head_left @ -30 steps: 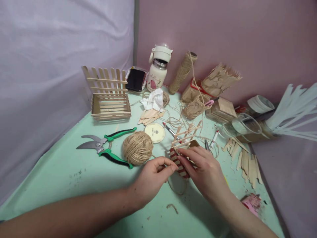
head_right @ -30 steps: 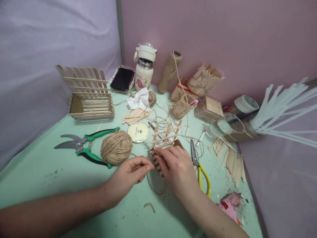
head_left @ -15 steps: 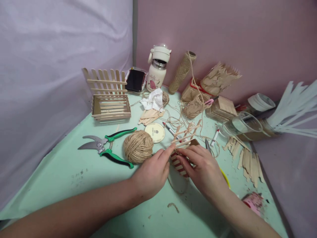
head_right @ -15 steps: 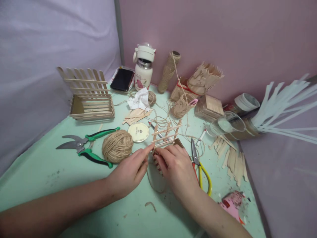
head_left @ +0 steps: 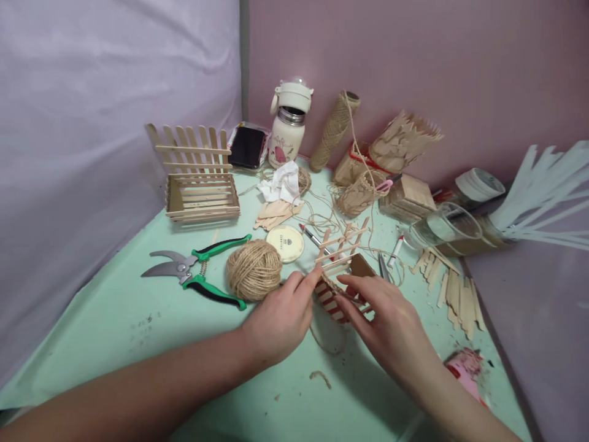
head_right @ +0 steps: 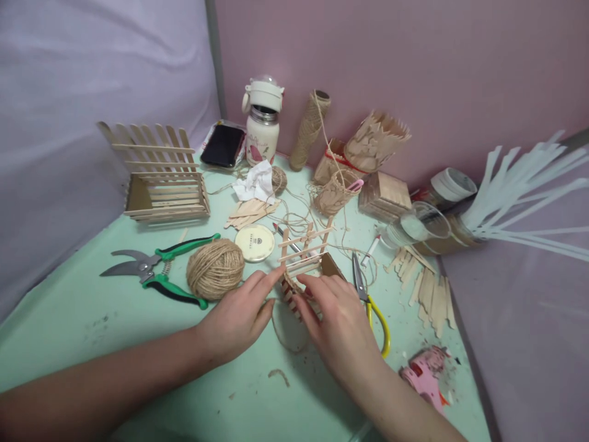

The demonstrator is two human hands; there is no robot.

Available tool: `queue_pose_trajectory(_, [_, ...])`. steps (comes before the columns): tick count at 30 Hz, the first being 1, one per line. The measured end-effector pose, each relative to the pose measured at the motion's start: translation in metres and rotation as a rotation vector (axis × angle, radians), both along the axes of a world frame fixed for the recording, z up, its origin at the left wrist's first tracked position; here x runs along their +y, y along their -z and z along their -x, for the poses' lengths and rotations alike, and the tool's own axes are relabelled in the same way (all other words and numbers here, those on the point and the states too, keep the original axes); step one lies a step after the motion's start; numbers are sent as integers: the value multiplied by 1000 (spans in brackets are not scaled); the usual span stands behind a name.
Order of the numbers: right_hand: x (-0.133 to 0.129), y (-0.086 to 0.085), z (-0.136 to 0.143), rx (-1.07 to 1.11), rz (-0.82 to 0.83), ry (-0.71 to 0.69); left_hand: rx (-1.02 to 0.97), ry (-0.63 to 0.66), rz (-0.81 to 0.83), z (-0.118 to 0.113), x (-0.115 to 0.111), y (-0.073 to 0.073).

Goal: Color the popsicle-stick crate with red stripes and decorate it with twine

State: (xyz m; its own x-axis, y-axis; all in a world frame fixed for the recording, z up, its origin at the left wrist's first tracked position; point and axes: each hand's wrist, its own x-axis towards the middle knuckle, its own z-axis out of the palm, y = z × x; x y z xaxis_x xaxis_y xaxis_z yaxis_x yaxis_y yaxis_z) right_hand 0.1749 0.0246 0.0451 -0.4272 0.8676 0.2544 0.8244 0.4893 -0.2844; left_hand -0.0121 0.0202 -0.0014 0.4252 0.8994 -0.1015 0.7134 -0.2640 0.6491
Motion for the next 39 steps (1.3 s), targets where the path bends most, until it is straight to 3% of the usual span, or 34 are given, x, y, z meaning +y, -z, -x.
queue_pose_trajectory(9, [-10, 0, -4, 68, 29, -23, 59, 14, -27, 0, 1, -1])
queue_pose_trajectory(17, [-15, -2, -7, -112, -99, -77, 72, 18, -42, -2, 1, -2])
queue_pose_trajectory(21, [-15, -1, -7, -98, -139, -69, 91, 16, -63, -1, 0, 0])
queue_pose_trajectory(31, [-17, -2, -5, -126, -108, -40, 82, 24, -161, 0, -3, 5])
queue_pose_trajectory(39, [-17, -1, -4, -110, -128, -42, 233, 111, -197, 1, -4, 4])
